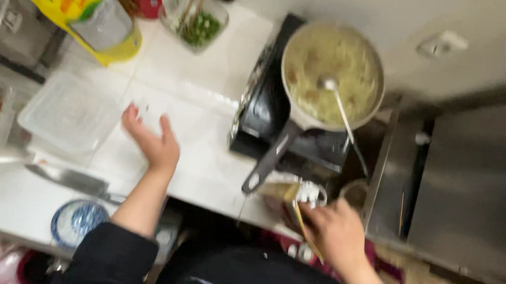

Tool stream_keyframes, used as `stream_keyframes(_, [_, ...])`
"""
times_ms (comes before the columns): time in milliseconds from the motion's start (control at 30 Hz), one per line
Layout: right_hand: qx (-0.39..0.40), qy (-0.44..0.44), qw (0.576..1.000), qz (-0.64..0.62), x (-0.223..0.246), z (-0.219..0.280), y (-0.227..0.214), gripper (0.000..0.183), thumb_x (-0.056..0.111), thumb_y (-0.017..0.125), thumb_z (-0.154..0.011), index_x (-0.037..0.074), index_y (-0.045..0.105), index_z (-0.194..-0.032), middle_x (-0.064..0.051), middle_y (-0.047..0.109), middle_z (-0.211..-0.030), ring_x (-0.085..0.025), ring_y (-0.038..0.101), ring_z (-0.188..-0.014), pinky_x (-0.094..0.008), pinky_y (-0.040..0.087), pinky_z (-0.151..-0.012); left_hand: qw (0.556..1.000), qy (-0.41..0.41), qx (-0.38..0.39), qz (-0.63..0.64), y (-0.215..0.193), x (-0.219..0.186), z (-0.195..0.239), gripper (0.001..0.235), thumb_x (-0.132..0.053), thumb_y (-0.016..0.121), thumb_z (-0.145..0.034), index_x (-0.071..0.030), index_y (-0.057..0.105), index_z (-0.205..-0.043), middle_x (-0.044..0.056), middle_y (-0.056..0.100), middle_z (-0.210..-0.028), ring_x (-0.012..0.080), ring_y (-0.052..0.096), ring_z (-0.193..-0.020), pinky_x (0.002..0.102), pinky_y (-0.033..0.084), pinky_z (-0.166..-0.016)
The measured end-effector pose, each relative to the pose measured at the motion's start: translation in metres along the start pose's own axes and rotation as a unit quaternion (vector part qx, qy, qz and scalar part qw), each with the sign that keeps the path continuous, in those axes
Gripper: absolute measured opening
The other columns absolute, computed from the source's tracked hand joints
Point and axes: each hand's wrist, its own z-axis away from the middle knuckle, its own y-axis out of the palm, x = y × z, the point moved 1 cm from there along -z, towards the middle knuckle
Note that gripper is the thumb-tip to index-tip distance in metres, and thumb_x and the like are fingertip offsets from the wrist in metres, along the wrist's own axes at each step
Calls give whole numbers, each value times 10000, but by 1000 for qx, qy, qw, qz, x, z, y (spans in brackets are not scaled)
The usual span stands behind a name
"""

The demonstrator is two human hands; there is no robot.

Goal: The person opens a package of curry roux and adds it to a pot of boiling liquid on a stove. They stir the mixture with a ladle, then add salt and other seasonings from shakers. The person continues to stir the curry as it simmers.

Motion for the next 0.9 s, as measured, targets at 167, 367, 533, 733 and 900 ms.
stream_keyframes(167, [-19,35,999,-16,23,-6,-34,608,344,852,-668,148,710,-1226,-9,750,-988,-255,612,-884,-395,503,-739,968,131,209,-37,-104,-70,101,599,-223,792,-839,16,493,-1300,233,552,-1245,411,539,-1159,506,448,-1042])
stream_keyframes(367, [-25,86,995,-43,39,-5,-44,621,350,841,-651,125,684,-1208,-15,737,-967,-262,611,-886,-412,484,-745,859,180,476,64,-68,-140,118,865,-459,890,-745,-16,515,-1387,200,611,-1313,402,585,-1210,477,476,-1040])
stream_keyframes(533, [-14,85,995,-40,46,-5,-45,407,345,794,-779,163,683,-1126,5,737,-900,-261,626,-860,-429,470,-716,844,144,499,133,-12,-180,113,1175,-404,946,-608,-6,312,-1513,269,503,-1433,448,510,-1284,492,427,-1055])
stream_keyframes(733, [48,25,998,44,48,-8,-37,188,224,687,-839,158,665,-1014,-30,719,-829,-261,679,-808,-411,492,-665,812,122,529,212,32,-184,115,1079,-168,904,-688,-95,292,-1574,119,608,-1333,345,595,-1216,445,484,-1045])
stream_keyframes(900, [132,-32,985,103,53,-10,-29,139,186,638,-856,149,679,-983,-54,716,-780,-273,700,-725,-409,506,-632,822,128,542,120,19,-181,126,1022,-118,905,-648,-137,389,-1531,86,625,-1103,325,610,-1081,443,454,-928])
